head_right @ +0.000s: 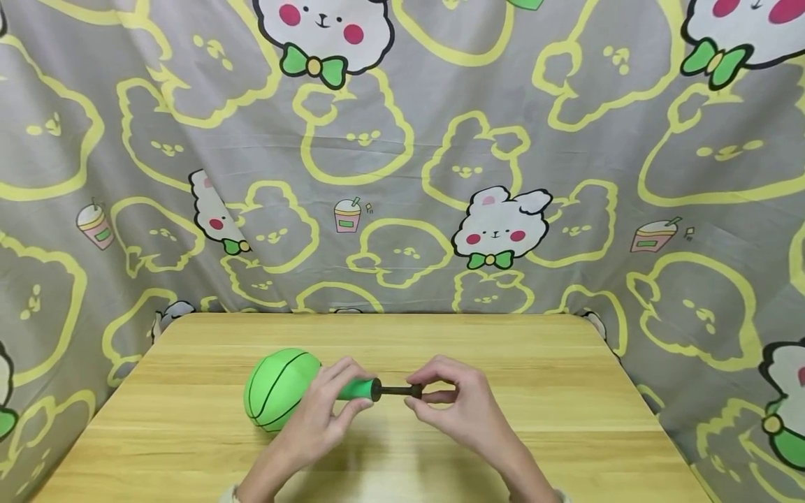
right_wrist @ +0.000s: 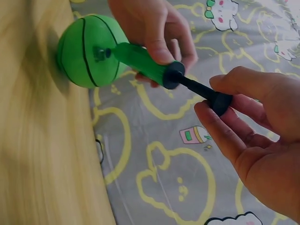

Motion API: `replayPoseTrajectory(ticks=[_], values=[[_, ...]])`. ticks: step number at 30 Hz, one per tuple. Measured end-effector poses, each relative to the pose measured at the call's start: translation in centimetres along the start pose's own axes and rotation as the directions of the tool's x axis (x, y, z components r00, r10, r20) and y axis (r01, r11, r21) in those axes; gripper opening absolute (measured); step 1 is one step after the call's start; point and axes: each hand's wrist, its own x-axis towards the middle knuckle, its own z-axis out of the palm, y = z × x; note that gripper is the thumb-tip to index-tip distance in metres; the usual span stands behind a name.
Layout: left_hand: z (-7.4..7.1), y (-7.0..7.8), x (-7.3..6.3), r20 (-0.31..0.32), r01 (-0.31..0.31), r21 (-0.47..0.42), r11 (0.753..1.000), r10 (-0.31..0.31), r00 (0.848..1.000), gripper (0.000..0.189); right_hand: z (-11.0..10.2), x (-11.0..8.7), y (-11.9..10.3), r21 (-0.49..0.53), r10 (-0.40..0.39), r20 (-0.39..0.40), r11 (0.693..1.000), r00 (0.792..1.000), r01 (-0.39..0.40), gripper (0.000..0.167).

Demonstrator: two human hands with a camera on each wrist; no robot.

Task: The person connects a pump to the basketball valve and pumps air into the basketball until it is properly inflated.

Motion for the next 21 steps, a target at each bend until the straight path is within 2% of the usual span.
replayPoseTrajectory(ticks=[9,21], values=[[-0.5,-0.7,0.1,-0.055,-0.009,-0.005,1.000,0.008,0.998,0.021,-1.9,-0.3,-0.6,0.024,0.018,-0.008,1.000,1.000,-0.018,0.024],[-1.1,-0.9,0.2,-0.064,0.001,-0.029,1.000,-0.003,0.998,0.022,-3.7,-0.5,-1.6,0.019,0.000,0.008,1.000,1.000,0.000,0.028]])
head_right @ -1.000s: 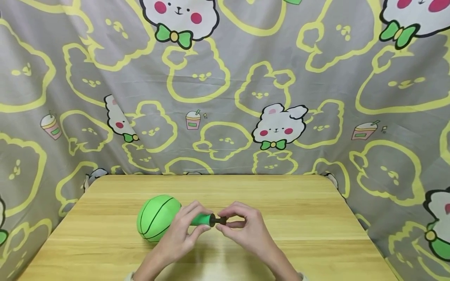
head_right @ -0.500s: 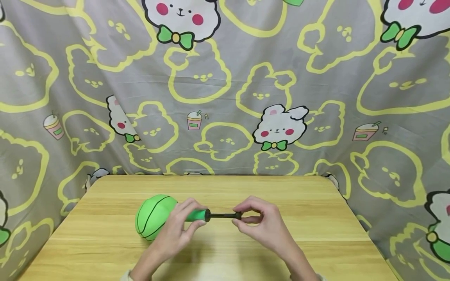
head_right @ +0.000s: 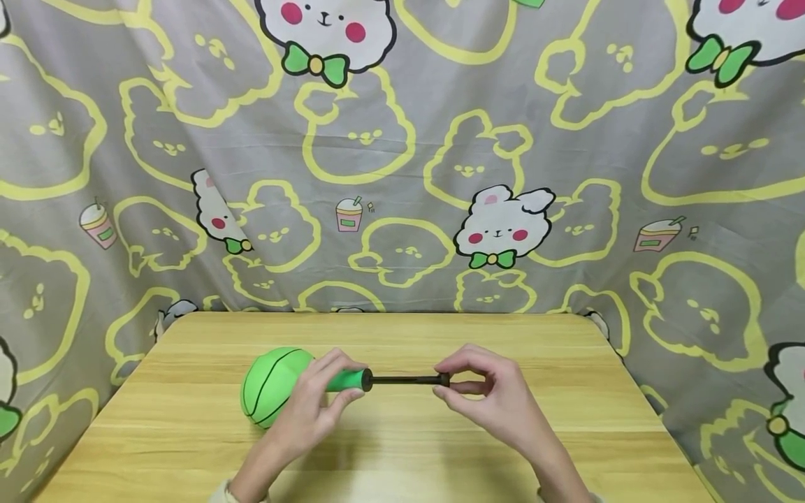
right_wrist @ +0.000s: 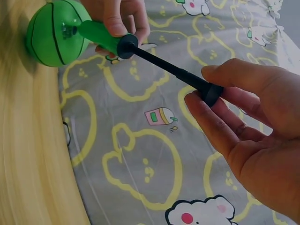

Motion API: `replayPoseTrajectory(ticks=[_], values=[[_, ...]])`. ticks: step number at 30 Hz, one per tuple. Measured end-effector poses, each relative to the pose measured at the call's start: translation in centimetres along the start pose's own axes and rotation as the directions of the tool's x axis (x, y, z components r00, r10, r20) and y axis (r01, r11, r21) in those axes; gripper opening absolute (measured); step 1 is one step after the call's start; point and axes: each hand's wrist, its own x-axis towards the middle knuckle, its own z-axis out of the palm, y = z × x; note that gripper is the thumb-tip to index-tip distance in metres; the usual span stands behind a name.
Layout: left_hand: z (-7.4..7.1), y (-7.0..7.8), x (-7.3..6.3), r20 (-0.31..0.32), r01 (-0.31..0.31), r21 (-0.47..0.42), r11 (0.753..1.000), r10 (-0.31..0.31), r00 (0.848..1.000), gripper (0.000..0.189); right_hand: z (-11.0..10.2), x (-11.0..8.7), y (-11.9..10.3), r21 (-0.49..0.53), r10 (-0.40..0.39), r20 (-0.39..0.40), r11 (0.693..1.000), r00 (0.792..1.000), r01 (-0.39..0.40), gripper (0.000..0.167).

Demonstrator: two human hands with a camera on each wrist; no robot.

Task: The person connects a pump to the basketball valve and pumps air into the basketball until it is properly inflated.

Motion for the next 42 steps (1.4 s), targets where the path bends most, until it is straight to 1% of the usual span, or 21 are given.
replayPoseTrajectory(ticks=[7,15,22,29,36,42], values=[[0.1,0.3,0.1,-0.002,-0.006,-0.041,0.999,0.006,1.000,0.022,-0.2,-0.1,-0.5,-0.009,-0.043,-0.009,0.999,0.999,0.043,0.031],[0.2,0.7,0.2,-0.006,-0.007,-0.025,1.000,0.007,1.000,0.021,0.5,0.1,-0.1,-0.008,-0.100,-0.031,0.995,0.994,0.100,0.033],[0.5,0.8,0.0,-0.015,-0.024,-0.005,1.000,0.023,1.000,0.022,2.2,0.4,0.9,-0.027,-0.098,-0.050,0.995,0.994,0.096,0.030],[1.0,1.0,-0.1,-0.007,-0.040,0.010,0.999,0.040,0.999,0.021,4.0,0.4,2.3,-0.013,-0.110,-0.073,0.994,0.991,0.110,0.029],[1.4,1.1,-0.3,0.002,-0.057,0.008,0.998,0.057,0.998,0.022,6.0,0.3,3.4,0.014,-0.154,-0.099,0.988,0.983,0.156,0.029],[1.8,1.2,-0.5,0.029,-0.064,0.021,0.998,0.064,0.998,0.023,7.2,0.3,4.1,0.037,-0.122,-0.109,0.991,0.986,0.127,0.027]])
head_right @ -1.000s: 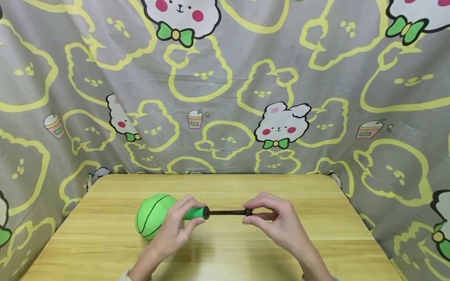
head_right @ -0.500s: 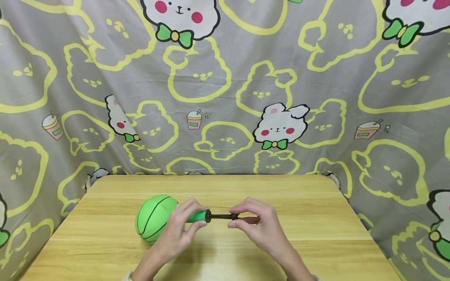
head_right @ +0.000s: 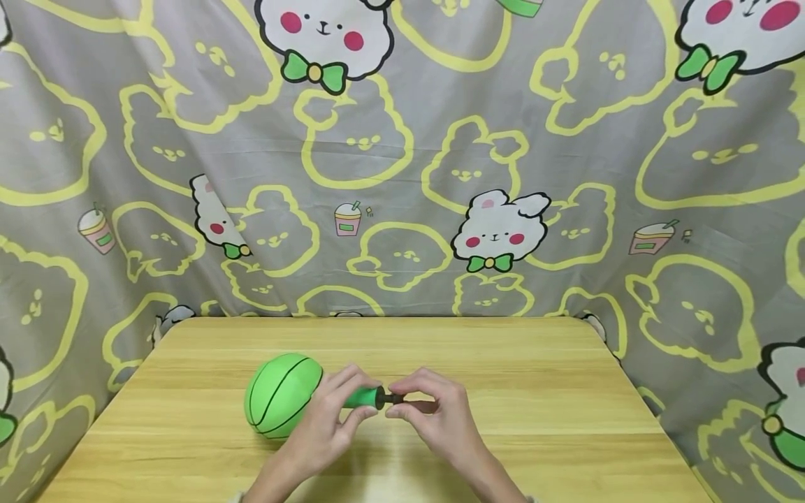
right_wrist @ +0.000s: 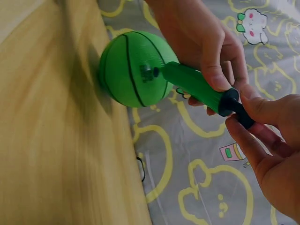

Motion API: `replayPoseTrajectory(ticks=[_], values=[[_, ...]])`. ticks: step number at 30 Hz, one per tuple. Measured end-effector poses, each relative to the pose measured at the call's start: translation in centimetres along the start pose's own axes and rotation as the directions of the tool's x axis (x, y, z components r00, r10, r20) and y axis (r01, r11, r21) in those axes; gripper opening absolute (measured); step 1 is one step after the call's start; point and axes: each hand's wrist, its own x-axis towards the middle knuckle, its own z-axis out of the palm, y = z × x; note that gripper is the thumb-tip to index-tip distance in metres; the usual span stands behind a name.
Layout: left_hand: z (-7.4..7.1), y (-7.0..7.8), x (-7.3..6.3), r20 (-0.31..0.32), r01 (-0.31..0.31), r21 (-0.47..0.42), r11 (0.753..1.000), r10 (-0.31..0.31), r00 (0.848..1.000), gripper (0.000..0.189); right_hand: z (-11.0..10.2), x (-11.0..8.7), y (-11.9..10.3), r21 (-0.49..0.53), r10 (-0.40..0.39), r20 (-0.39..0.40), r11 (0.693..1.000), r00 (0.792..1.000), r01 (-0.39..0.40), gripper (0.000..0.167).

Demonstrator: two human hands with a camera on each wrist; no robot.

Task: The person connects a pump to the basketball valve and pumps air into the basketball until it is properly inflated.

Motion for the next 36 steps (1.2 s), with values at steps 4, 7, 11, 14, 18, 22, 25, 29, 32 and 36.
replayPoseTrajectory(ticks=[4,7,11,14,18,22,25,29,32,36], values=[[0.0,0.1,-0.1,0.006,0.008,0.010,1.000,-0.009,1.000,0.023,0.1,0.1,-0.2,-0.007,-0.008,0.014,1.000,1.000,0.008,0.027],[0.0,0.0,0.0,0.018,0.015,0.015,1.000,-0.015,1.000,0.022,-0.3,0.2,-0.5,-0.009,0.016,0.037,1.000,0.999,-0.016,0.025],[-0.1,-0.1,0.0,0.027,0.023,0.019,1.000,-0.024,0.999,0.022,-1.0,0.3,-1.1,-0.026,0.060,0.058,0.998,0.997,-0.058,0.023],[-0.3,-0.2,0.1,0.021,0.038,0.015,0.999,-0.039,0.999,0.021,-1.7,0.5,-1.6,-0.038,0.088,0.060,0.996,0.994,-0.086,0.023],[-0.8,-0.4,0.1,0.018,0.061,0.008,0.998,-0.061,0.998,0.020,-2.7,0.6,-2.3,-0.045,0.126,0.067,0.991,0.990,-0.124,0.023],[-1.1,-0.6,0.1,0.005,0.058,0.006,0.998,-0.058,0.998,0.020,-3.7,0.7,-2.7,-0.055,0.121,0.082,0.992,0.989,-0.117,0.022],[-1.2,-0.9,0.1,-0.015,0.048,0.004,0.999,-0.048,0.999,0.020,-4.3,0.7,-2.9,-0.057,0.107,0.088,0.993,0.990,-0.102,0.022],[-1.4,-1.1,0.2,-0.027,0.047,0.001,0.999,-0.047,0.999,0.020,-5.1,0.7,-3.2,-0.058,0.104,0.093,0.993,0.990,-0.099,0.023],[-1.5,-1.1,0.2,-0.027,0.050,0.003,0.999,-0.050,0.998,0.021,-5.6,0.8,-3.5,-0.058,0.109,0.096,0.993,0.989,-0.104,0.024],[-1.7,-1.1,0.2,-0.035,0.053,0.010,0.999,-0.053,0.998,0.022,-6.3,0.8,-3.8,-0.060,0.114,0.097,0.992,0.989,-0.109,0.025]])
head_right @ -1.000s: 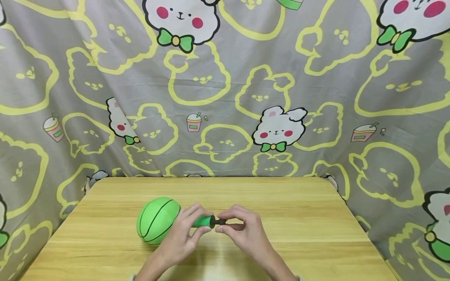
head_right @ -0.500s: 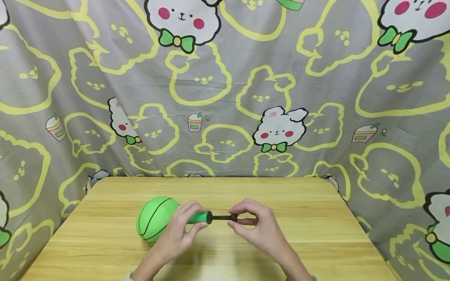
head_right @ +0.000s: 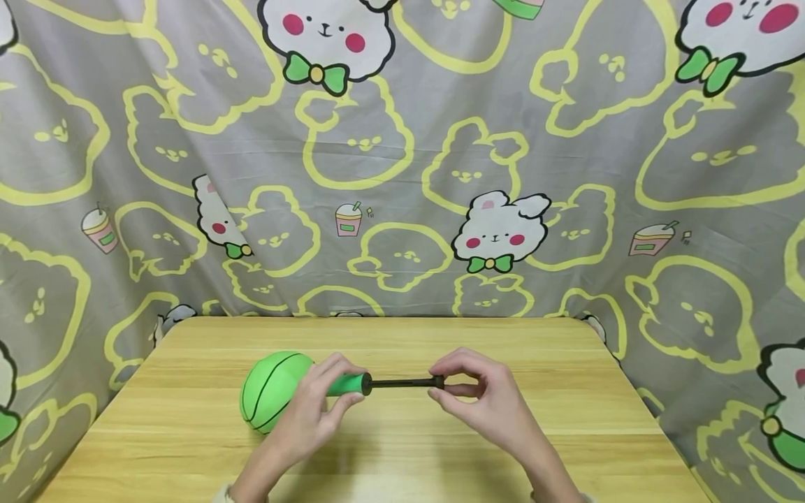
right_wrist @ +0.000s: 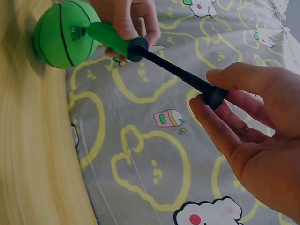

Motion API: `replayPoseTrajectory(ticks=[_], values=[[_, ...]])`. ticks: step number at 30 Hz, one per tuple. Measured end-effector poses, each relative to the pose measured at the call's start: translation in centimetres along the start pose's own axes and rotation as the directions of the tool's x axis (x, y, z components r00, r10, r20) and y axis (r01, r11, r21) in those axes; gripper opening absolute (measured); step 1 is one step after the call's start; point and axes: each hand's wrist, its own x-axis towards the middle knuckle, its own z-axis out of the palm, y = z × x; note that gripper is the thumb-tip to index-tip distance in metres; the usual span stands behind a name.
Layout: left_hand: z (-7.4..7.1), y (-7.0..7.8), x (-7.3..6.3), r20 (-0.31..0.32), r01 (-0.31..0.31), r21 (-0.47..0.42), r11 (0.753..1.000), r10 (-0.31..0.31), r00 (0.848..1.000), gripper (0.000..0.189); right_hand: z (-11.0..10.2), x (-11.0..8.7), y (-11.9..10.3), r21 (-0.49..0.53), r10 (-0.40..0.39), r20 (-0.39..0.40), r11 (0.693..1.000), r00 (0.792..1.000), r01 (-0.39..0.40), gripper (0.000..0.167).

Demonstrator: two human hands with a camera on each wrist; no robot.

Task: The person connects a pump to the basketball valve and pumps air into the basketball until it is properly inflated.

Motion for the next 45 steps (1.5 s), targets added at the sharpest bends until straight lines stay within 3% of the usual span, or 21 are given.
replayPoseTrajectory(ticks=[12,20,34,45], values=[[0.1,0.4,0.1,0.001,-0.007,-0.024,1.000,0.007,1.000,0.020,-1.0,-0.2,-0.8,-0.002,-0.001,0.018,1.000,1.000,0.001,0.028],[0.2,0.9,0.4,0.006,0.002,-0.056,0.998,-0.002,1.000,0.019,-1.2,-0.1,-1.1,0.019,-0.084,0.007,0.996,0.996,0.084,0.032],[0.5,0.9,0.2,0.002,0.008,-0.045,0.999,-0.008,1.000,0.021,1.1,0.3,0.2,0.050,-0.020,-0.037,0.999,0.999,0.022,0.028],[1.0,1.1,-0.2,0.013,0.004,-0.036,0.999,-0.003,1.000,0.023,3.4,0.3,1.6,0.070,-0.063,-0.056,0.995,0.996,0.067,0.028]])
